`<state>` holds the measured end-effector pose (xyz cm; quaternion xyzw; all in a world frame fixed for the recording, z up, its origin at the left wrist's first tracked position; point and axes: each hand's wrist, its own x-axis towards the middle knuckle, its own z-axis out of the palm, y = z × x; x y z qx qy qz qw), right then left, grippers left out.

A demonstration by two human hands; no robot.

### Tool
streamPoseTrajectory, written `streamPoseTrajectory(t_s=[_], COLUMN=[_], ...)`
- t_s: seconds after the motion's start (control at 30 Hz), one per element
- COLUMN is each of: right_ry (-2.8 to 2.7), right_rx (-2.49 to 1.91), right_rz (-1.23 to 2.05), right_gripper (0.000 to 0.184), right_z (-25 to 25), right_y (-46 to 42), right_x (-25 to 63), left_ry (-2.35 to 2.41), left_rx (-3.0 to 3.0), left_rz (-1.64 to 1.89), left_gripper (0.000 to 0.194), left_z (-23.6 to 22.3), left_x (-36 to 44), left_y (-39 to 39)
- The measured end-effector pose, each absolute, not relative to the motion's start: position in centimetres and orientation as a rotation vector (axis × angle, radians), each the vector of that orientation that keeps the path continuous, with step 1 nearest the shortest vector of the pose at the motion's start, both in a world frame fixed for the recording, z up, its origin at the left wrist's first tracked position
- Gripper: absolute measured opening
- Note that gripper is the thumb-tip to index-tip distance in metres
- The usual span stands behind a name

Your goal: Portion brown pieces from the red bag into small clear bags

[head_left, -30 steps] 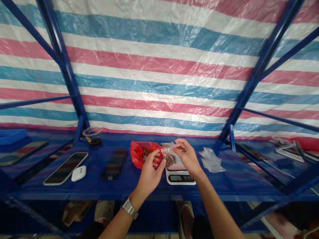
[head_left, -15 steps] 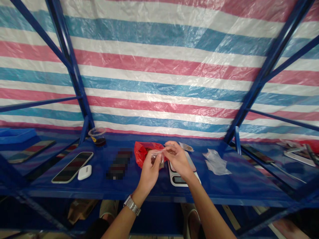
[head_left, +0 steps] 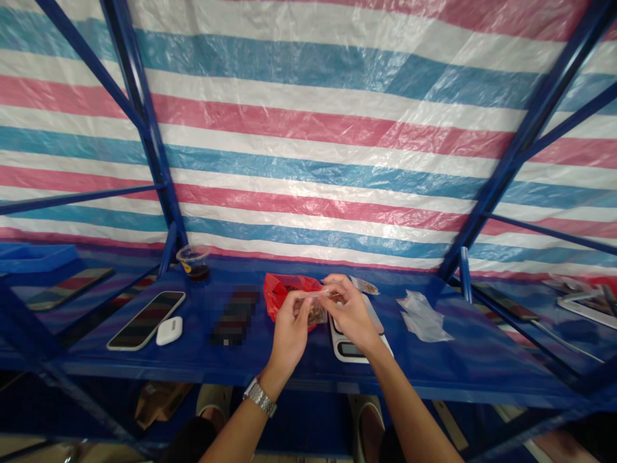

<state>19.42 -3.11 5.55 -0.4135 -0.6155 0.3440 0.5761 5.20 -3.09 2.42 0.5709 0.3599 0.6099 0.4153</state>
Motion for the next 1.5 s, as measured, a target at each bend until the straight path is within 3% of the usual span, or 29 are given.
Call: streamPoseTrajectory(t_s=[0.13,0.3,0.87,0.97,1.1,1.27,1.5], right_ry=[-1.474,-1.473,-1.506,-1.498,-1.322,-1.052,-1.369], right_rx=[-0.968,-1.006,-0.971,-1.028,-1.235,-1.541,-1.708], right_rz=[0.789,0.655,0.816,0.722,0.329,-0.141,0.093], right_gripper=[0.041,0.028,0.039,0.029,0.018,0.025,0.026], right_z=[5.5,5.3,4.9,4.9,5.8,5.6,0.6], right_y=[-3.1,-3.2,-4.4,-4.4,-3.5,-0.5,3.9], right_x=[19.5,19.6,21.2,21.7,24.6,30.5,32.6], left_ry=[0.932,0.899,0.958,0.977,1.025,1.119,1.138], left_rx=[1.462,1.445,1.593,1.651,1.615,1.617,1.812], left_rz=[1.531,1.514,1.424,1.399,1.504,1.582,1.51], left_gripper=[0.025,0.023,0.021,0.022,0.035,0.04,0.034], left_z=[2.4,2.3,2.4,2.2,2.4,2.9,3.1], left_x=[5.3,5.4,5.3,5.7,5.8,4.7,3.8], left_y=[-3.1,-3.1,-3.2,-3.4,-3.6,-3.7,-4.4])
